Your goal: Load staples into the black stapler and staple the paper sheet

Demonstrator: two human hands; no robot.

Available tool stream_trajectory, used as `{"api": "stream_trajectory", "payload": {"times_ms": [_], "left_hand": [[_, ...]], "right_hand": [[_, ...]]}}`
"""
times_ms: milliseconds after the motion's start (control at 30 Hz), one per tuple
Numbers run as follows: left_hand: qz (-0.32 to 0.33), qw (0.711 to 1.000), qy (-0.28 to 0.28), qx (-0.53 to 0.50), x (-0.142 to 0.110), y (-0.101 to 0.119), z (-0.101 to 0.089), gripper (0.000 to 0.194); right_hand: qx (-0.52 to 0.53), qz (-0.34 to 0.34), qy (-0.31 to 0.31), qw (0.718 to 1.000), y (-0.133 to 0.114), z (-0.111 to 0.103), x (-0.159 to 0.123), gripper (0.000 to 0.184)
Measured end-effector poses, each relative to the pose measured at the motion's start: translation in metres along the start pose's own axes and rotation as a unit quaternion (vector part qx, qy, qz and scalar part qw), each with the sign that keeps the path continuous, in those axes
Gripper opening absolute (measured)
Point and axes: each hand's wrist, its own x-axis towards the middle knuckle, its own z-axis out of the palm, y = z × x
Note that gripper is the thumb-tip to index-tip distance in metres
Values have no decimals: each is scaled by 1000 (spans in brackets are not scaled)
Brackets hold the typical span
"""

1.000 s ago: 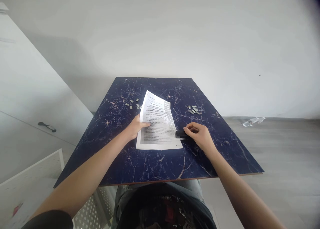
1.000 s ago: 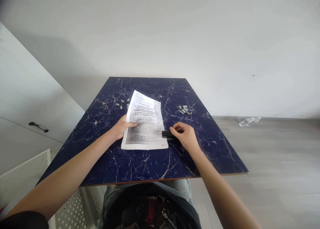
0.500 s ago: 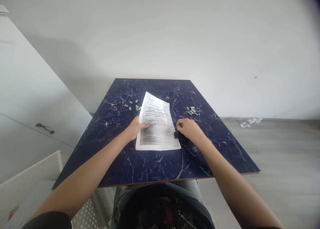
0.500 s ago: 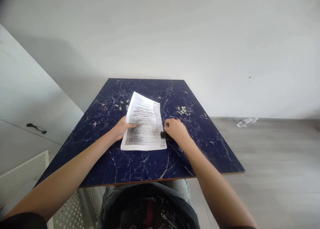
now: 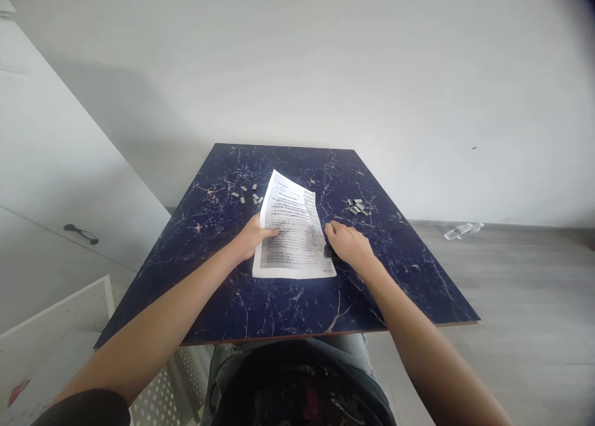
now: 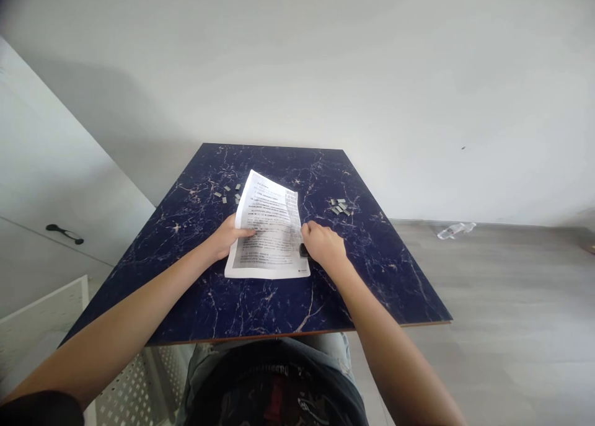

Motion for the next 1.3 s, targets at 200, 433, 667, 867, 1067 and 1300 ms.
{"api": "stream_trajectory", "payload": {"times_ms": [200,433,667,867,1067,1300], "left_hand": [[3,1000,-3,11,-1,1,0,58],[2,1000,1,14,-1,2,1,58],[6,1000,8,8,-1,1,0,55],[3,1000,0,8,-1,1,-2,55],[0,1000,-2,8,-1,2,-2,57],[-12,1000,4,13,-3,8,0,57]], "right_hand": [[-57,4,30,998,-13,3,-5,42],[-120,-20,55,991,-19,10,-7,34],[-132,-25,66,989,-23,16,-9,32],[-71,-24,25,997,-14,9,-2,41],[43,5,-11,999,2,-3,6,41],[77,0,126,989,7,5,-2,38]]}}
